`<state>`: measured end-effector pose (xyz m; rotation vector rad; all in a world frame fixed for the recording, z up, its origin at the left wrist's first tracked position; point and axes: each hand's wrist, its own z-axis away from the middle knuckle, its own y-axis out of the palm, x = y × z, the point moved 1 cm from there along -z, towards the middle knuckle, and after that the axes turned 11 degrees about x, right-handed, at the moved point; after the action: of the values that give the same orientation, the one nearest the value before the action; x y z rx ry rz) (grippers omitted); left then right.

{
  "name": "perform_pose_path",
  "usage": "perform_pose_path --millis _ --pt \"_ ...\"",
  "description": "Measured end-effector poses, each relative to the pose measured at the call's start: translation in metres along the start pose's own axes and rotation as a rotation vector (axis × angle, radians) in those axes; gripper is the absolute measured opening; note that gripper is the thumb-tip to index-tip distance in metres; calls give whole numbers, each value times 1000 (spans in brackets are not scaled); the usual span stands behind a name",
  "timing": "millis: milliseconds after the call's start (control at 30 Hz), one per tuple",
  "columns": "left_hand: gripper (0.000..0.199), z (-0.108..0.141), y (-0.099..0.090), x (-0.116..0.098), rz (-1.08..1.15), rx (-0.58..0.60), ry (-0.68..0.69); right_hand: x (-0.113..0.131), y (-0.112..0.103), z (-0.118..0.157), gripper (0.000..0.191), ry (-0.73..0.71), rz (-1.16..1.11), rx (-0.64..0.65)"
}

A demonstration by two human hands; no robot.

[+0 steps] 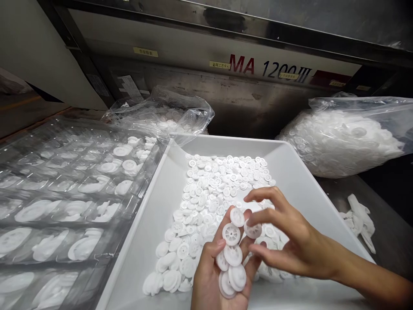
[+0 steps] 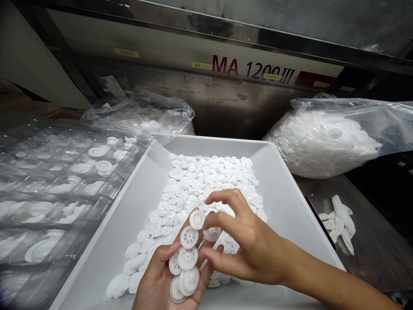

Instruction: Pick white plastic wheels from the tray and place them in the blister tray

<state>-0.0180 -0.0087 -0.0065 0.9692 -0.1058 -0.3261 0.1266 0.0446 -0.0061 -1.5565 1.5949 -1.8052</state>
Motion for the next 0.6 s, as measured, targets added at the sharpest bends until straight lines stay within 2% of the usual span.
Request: perform_pose_path --millis 100,233,400,600 --pt "43 1 4 0 27 -31 1 6 5 -2 27 -126 224 -43" --pt "47 -1 4 1 43 -40 -14 9 13 -2 21 -167 365 -126" --pt "47 -4 -2 2 62 -22 -29 9 18 -4 22 -251 390 -196" --pt "49 -3 -3 2 41 7 -18 8 10 -5 19 -163 190 -73"
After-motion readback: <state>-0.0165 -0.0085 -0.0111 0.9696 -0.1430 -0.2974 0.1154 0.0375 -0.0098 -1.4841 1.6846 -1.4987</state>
